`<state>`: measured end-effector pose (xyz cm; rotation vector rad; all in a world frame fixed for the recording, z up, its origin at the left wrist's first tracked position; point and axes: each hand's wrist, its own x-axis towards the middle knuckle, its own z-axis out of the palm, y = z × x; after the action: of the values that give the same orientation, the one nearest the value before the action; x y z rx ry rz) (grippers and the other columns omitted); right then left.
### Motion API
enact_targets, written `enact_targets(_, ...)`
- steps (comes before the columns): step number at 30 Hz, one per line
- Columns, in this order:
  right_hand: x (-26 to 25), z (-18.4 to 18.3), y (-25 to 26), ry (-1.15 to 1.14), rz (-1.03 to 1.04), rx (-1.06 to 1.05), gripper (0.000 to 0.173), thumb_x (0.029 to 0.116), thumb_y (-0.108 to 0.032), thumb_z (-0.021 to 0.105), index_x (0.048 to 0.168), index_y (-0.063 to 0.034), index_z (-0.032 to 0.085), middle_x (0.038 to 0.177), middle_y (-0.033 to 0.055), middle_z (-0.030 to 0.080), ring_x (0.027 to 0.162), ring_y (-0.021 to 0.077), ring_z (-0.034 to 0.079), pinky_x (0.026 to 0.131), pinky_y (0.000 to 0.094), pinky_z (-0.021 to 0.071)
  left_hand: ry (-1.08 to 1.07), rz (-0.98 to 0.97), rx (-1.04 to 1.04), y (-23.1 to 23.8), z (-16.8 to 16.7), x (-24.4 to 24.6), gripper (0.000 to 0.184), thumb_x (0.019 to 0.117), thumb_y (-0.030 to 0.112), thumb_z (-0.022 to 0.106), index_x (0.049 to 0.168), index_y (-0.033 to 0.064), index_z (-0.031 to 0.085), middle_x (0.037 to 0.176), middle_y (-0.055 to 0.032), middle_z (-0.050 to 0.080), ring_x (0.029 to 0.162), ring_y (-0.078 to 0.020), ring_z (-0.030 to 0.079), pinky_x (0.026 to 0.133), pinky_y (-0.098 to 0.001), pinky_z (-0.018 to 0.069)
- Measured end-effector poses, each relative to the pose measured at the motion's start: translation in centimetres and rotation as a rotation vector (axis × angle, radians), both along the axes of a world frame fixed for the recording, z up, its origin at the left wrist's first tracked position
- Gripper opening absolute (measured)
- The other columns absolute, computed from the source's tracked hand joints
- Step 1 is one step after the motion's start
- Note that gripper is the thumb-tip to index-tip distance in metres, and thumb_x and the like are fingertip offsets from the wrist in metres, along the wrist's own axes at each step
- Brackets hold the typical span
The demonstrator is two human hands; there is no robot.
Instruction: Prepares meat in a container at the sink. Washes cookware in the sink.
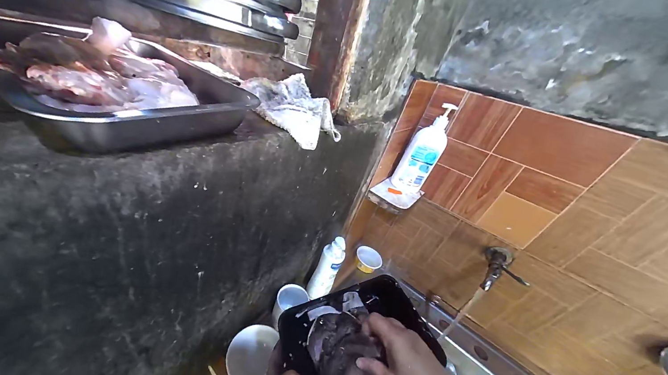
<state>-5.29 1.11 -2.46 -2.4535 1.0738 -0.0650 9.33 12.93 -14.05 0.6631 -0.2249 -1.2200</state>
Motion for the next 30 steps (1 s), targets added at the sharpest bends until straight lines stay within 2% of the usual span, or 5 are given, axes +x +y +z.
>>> enact_targets(3,-1.3,-2.8,0.2,-0.283,0.101,-0.142,0.031,0.0812,-0.011,0.081,0.105,0.0009,0.065,0.111,0.0186,0.068,0.116,0.0351,0.062,0.107,0.0501,0.0465,-0.101,0.009,-0.048,0.1,0.0,0.1,0.09,0.0678,-0.003,0.056,0.15,0.0055,0.021,0.12,-0.0129,0.062,0.097,-0.0183,0.07,0.08,-0.0381,0.0616)
enact_targets(6,-2.0,-3.8,0.9,-0.429,0.092,-0.136,0.053,0.0758,-0.008,0.083,0.121,0.0018,0.057,0.108,0.017,0.067,0.099,0.0273,0.068,0.089,0.0415,0.0581,-0.115,0.015,-0.092,-0.2,0.0,-0.1,0.095,0.0653,-0.006,0.057,0.151,0.0038,0.018,0.123,-0.0126,0.062,0.101,-0.0172,0.07,0.083,-0.0374,0.0614)
enact_targets(14,-4.9,-2.0,-0.1,-0.275,0.019,-0.002,0.036,0.0808,-0.014,0.084,0.113,-0.0061,0.07,0.103,0.0117,0.074,0.094,0.0232,0.072,0.088,0.0453,0.0587,-0.062,-0.007,-0.022,-0.4,-0.2,-0.4,0.082,0.0706,-0.003,0.053,0.146,0.0075,0.024,0.112,-0.0112,0.065,0.091,-0.0176,0.071,0.075,-0.0378,0.0623)
enact_targets(22,-4.6,2.6,0.2,-0.595,-0.037,0.232,0.034,0.0793,-0.012,0.083,0.109,-0.0085,0.069,0.098,-0.001,0.074,0.09,0.0069,0.071,0.082,0.0268,0.0603,0.032,-0.007,-0.041,-1.2,-0.9,-1.5,0.082,0.0699,-0.003,0.054,0.146,0.0093,0.026,0.112,-0.0105,0.065,0.092,-0.0174,0.071,0.075,-0.0374,0.062)
enact_targets(30,-5.0,6.8,-1.8,-0.066,0.108,-0.052,0.029,0.0836,-0.001,0.076,0.111,-0.0097,0.072,0.1,0.0067,0.073,0.092,0.0189,0.07,0.084,0.0432,0.0584,-0.131,-0.013,-0.109,-1.2,-0.3,0.1,0.097,0.0638,-0.007,0.059,0.151,0.004,0.018,0.123,-0.0116,0.062,0.102,-0.0162,0.07,0.084,-0.0371,0.062)
